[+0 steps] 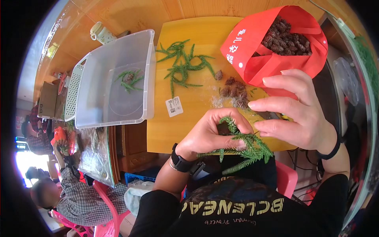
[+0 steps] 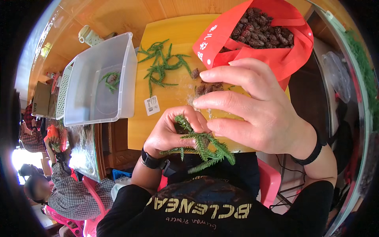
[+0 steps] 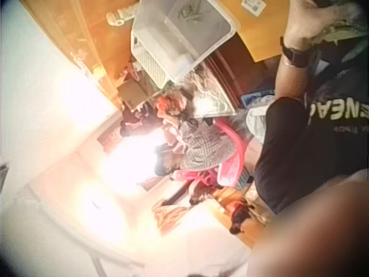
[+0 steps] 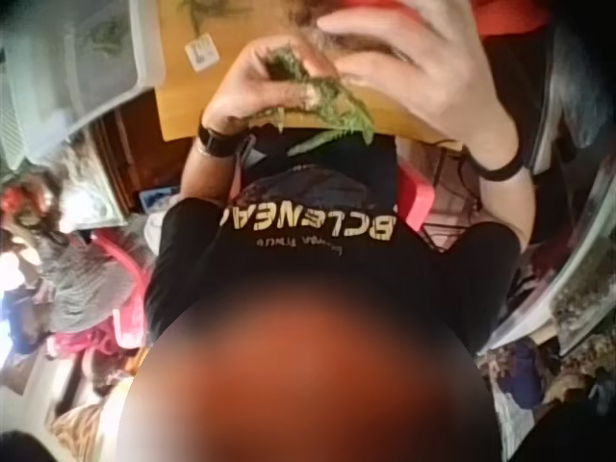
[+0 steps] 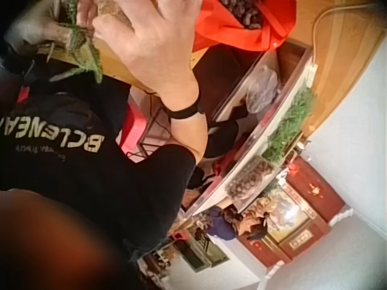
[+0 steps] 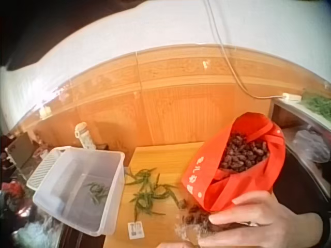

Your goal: Assembling artificial pine branches by trimming them with pliers and attaching pine cones.

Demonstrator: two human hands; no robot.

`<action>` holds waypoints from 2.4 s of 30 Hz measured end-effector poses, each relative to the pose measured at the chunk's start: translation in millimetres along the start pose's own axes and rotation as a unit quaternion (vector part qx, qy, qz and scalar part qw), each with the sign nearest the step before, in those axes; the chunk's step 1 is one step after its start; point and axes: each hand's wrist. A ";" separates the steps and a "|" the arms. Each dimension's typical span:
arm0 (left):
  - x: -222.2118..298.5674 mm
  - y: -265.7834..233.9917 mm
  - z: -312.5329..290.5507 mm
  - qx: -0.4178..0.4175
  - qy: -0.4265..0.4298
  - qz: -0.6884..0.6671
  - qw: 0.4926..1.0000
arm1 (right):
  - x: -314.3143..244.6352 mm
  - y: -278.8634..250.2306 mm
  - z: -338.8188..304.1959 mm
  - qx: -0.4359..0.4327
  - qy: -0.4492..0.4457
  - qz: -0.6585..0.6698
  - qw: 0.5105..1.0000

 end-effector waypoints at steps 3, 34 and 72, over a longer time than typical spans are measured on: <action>3.5 2.9 1.4 0.012 0.004 0.030 0.999 | 2.3 -2.6 2.0 -0.001 -0.037 -0.006 0.999; 10.1 26.2 6.9 0.083 0.282 0.657 0.694 | 6.6 -10.1 7.6 -0.131 0.125 0.050 0.982; -6.0 -2.1 -10.7 0.140 0.065 0.169 0.974 | 19.5 -5.6 -90.8 -0.174 0.364 0.044 0.914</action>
Point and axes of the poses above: each hand's wrist, its own z-axis towards the middle knuckle, its own y-axis out of the palm, x = y × z
